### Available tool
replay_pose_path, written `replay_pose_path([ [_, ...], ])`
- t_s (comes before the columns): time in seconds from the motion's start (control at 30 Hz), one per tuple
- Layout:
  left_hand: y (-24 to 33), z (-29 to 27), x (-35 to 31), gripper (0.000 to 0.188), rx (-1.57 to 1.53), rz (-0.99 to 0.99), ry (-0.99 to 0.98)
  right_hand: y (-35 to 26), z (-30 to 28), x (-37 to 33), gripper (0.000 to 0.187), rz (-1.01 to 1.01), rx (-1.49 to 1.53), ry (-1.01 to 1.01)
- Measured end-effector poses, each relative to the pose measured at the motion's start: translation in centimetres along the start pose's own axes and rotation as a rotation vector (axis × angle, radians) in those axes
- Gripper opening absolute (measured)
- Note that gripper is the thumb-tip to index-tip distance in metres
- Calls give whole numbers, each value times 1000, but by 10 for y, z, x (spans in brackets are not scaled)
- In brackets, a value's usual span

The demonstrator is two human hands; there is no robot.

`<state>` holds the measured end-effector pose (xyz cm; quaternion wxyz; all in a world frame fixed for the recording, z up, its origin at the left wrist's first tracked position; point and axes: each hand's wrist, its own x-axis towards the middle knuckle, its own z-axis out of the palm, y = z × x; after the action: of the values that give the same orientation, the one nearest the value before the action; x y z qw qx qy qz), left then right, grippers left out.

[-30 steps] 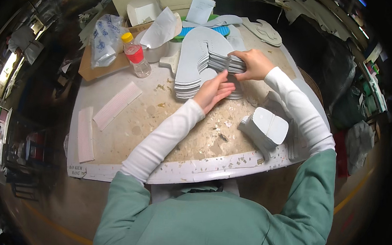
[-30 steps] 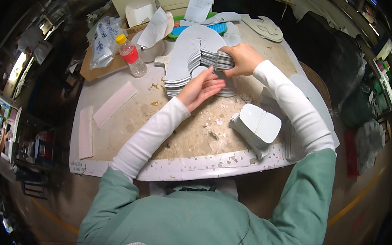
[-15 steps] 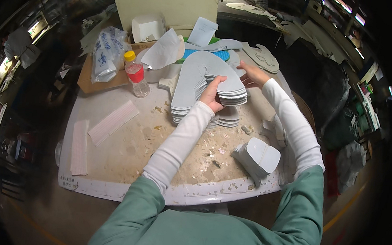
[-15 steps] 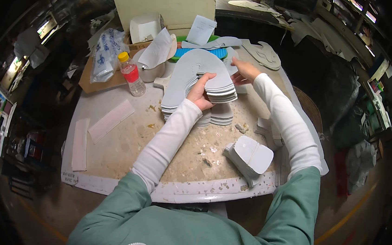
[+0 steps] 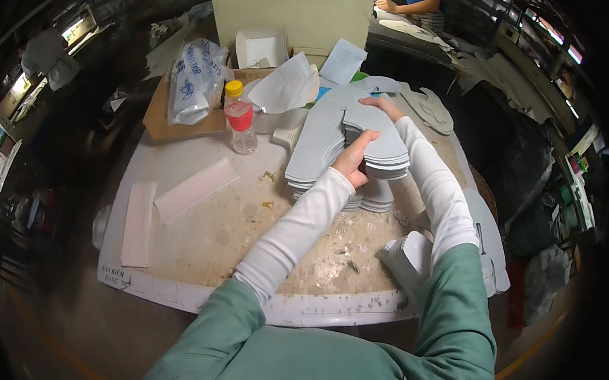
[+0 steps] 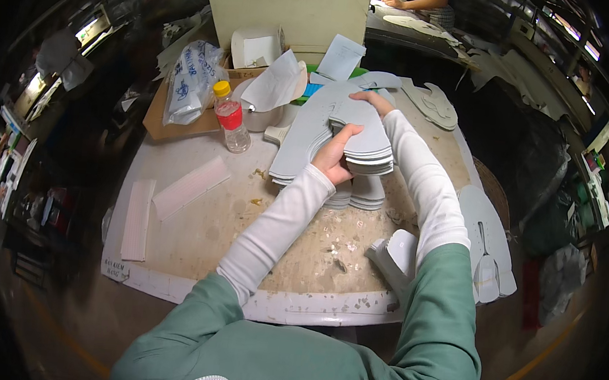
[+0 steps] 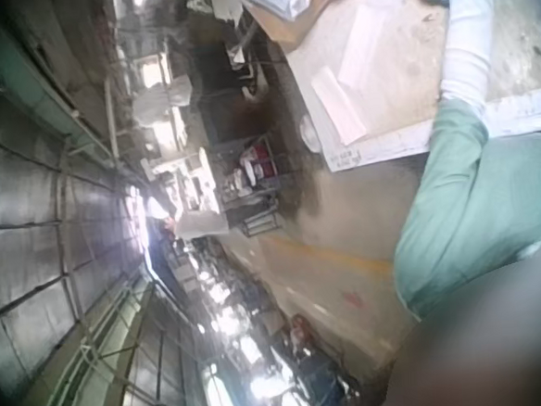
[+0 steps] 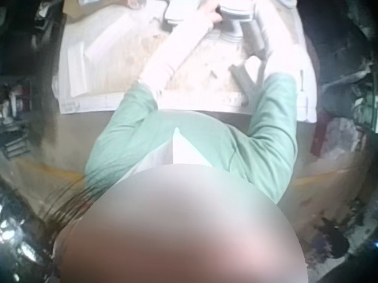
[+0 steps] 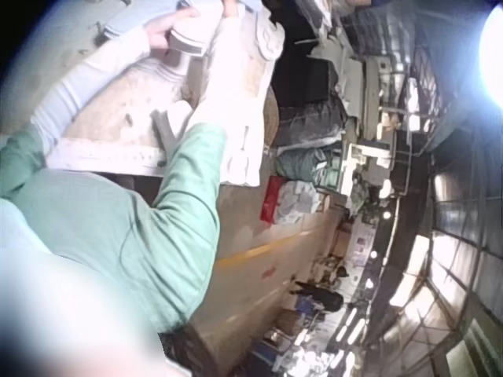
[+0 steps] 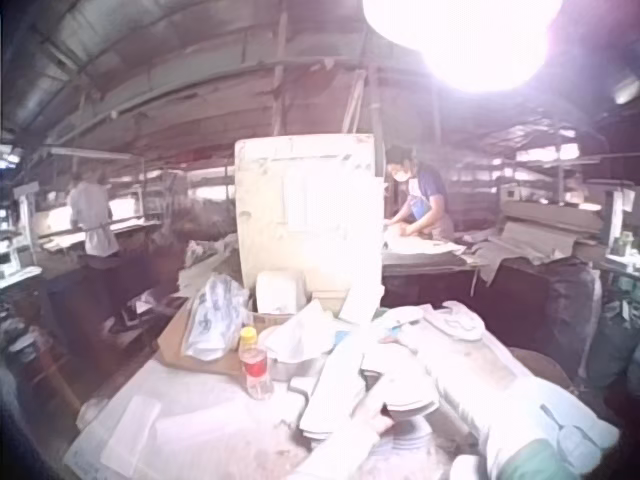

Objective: The person peels small adhesive labels from a sheet and applies them to white plastic shoe parts on a table. They handle multiple parts, peel labels one by one, and place the labeled parts into a stack.

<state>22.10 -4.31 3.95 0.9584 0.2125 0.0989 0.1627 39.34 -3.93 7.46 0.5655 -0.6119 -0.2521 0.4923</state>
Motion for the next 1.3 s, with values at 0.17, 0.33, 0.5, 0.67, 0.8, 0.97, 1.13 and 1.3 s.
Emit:
replay_pose_path([
  [0.17,-10,14,-30,64,278,129,-26,-27,22,-47,51,-130,71,-36],
  [0.33,-33,32,-94,69,583,436,-122,-42,55,-102,77,-580,38,-38],
  [0.5,-56,44,-173,75,795,511,-199,-39,67,-188,68,-792,-85,-35],
  [0.67,-64,37,-252,84,918,362,-265,0,95,-266,68,-845,7,43],
  [0.8,-72,33,-300,76,894,298,-127,25,133,-284,64,-819,157,-122],
  [0.97,-54,22,-333,70,1072,408,15,35,175,-269,68,-660,291,-211],
  [1.13,-20,-16,-352,69,983,204,40,88,179,-264,65,-528,596,-131],
  [1.3,-15,-74,-353,68,534,-246,55,176,143,-268,79,-236,570,261],
])
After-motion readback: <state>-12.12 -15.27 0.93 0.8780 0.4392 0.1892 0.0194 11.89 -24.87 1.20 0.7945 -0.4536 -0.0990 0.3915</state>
